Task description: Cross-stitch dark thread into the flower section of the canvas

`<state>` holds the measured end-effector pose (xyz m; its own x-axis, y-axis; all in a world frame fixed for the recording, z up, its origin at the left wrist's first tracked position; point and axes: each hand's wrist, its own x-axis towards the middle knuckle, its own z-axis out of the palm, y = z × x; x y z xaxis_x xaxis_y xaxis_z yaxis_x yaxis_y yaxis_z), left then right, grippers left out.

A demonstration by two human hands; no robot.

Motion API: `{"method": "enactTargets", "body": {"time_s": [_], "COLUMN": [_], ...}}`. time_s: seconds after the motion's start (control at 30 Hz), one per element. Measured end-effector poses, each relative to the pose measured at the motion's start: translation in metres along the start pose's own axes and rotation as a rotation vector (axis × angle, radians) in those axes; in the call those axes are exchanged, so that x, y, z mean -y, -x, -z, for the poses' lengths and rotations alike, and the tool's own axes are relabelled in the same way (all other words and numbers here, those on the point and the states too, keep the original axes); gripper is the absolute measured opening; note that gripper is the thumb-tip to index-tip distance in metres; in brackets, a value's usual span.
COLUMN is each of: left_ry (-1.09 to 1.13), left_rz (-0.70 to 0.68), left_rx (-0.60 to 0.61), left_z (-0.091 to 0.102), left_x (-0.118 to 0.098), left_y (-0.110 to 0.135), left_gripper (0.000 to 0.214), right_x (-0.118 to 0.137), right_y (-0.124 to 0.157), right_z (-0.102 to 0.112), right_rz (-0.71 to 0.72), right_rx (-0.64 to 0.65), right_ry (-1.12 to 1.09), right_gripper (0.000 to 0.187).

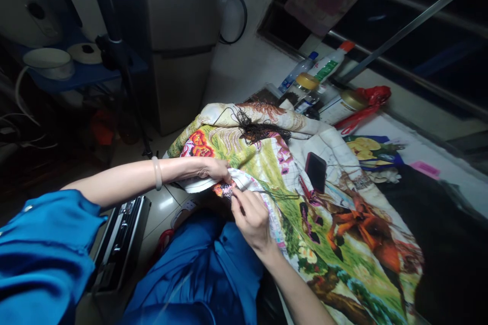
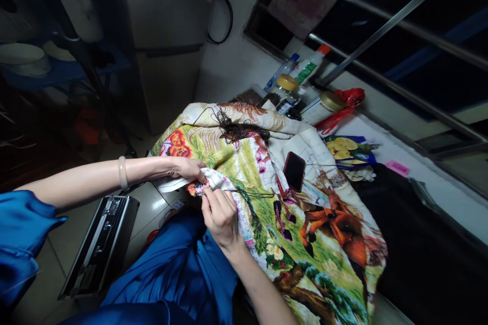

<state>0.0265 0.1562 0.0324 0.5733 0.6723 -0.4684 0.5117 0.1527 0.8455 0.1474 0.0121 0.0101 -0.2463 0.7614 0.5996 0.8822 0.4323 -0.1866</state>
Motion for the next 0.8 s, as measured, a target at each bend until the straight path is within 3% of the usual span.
{"method": "enactTargets", "body": {"time_s": [0.1,0.17,0.23,0.37,0.47,0.57,0.7,0.8], "left_ry": [-0.068,-0.133,-0.166,-0.015,0.376,0.642,0.716,0.732], "left_rz": [-0.036,-0.175,-0.33,-0.265,-0.097,-0.03,-0.009,-0.004], "left_rx": [0.151,0.105,-0.168,-0.629,-0.644,-0.648,-0.587,-0.558], "left_z": [0.008,0.012,0.008,-0.028,-0.067,-0.093,-0.102,-0.101], "left_x": [0.0,0.006,0.019,0.057,0.08,0.085,0.075,0.068], "left_y": [0.006,0.021,0.046,0.096,0.103,0.085,0.062,0.061], "left_gripper": [0.012,0.017,0.03,0.018,0.022,0.036,0.031,0.022], "right_x": [-0.009,-0.015,-0.02,-0.025,-0.024,-0.022,-0.019,-0.02], "right_y": [-0.005,-0.009,-0.012,-0.017,-0.018,-0.018,-0.017,-0.018], "right_z": [-0.003,-0.004,-0.006,-0.007,-0.008,-0.006,-0.004,-0.003], "right_rz": [-0.035,-0.047,-0.071,-0.101,-0.104,-0.092,-0.058,-0.035], "right_rx": [0.052,0.095,0.148,0.211,0.219,0.21,0.191,0.199], "right_ry": [-0.006,-0.028,-0.049,-0.043,-0.022,-0.061,-0.163,-0.19], "right_gripper": [0.024,0.026,0.027,0.028,0.029,0.029,0.027,0.025]}}
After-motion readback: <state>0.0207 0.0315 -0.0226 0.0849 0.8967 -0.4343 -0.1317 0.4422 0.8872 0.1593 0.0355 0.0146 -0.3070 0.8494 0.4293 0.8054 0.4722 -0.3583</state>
